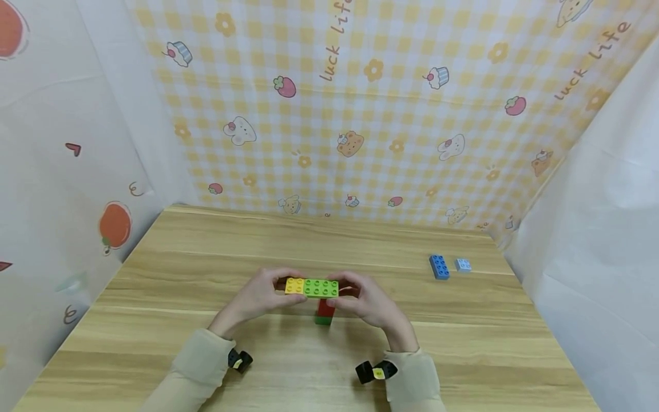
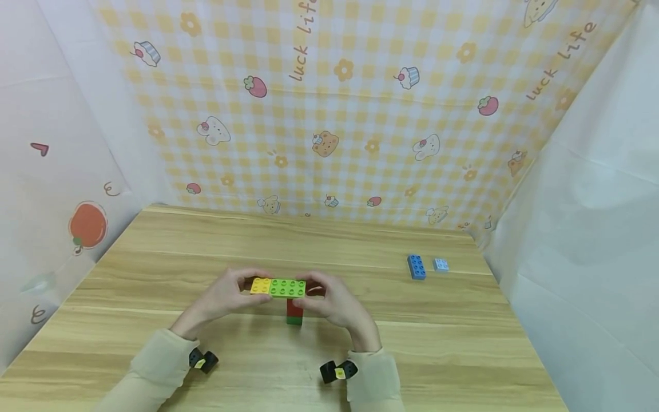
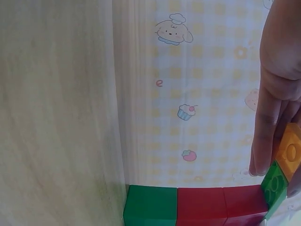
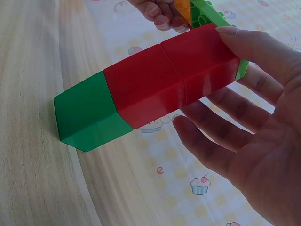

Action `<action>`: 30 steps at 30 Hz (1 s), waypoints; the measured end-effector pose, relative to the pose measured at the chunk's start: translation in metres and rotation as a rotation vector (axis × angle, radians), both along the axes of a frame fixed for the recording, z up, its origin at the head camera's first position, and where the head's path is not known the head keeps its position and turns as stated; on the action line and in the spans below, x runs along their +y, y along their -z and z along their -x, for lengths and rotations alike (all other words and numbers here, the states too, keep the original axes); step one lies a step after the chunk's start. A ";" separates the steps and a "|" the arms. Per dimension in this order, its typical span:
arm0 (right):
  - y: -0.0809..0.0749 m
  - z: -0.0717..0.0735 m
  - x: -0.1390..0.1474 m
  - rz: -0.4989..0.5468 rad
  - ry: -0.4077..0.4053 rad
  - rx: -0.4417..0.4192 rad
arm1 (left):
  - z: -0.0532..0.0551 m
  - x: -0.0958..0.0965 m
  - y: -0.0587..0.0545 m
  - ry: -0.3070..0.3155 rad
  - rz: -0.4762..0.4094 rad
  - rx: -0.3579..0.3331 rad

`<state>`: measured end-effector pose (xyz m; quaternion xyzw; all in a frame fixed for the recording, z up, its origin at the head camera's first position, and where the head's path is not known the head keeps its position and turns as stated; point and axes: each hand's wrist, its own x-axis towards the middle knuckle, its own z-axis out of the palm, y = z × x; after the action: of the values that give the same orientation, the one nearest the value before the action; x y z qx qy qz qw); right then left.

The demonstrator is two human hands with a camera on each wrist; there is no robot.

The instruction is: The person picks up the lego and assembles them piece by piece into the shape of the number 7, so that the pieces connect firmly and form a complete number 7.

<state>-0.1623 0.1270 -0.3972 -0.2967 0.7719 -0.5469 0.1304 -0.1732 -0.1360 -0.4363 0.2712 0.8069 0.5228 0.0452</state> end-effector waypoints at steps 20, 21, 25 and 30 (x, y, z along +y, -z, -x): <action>0.001 0.000 0.000 -0.005 0.004 -0.002 | -0.001 0.001 0.003 0.004 -0.041 0.053; 0.001 0.000 0.000 -0.006 0.005 -0.004 | -0.001 0.001 0.003 0.006 -0.042 0.055; 0.000 -0.001 -0.001 -0.003 0.008 -0.011 | -0.001 0.001 0.003 0.006 -0.041 0.055; 0.000 0.000 0.000 0.006 0.005 -0.010 | -0.001 0.002 0.002 -0.011 -0.024 0.047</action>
<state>-0.1623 0.1265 -0.3976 -0.2922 0.7705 -0.5509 0.1321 -0.1722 -0.1342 -0.4384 0.2794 0.8029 0.5262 0.0203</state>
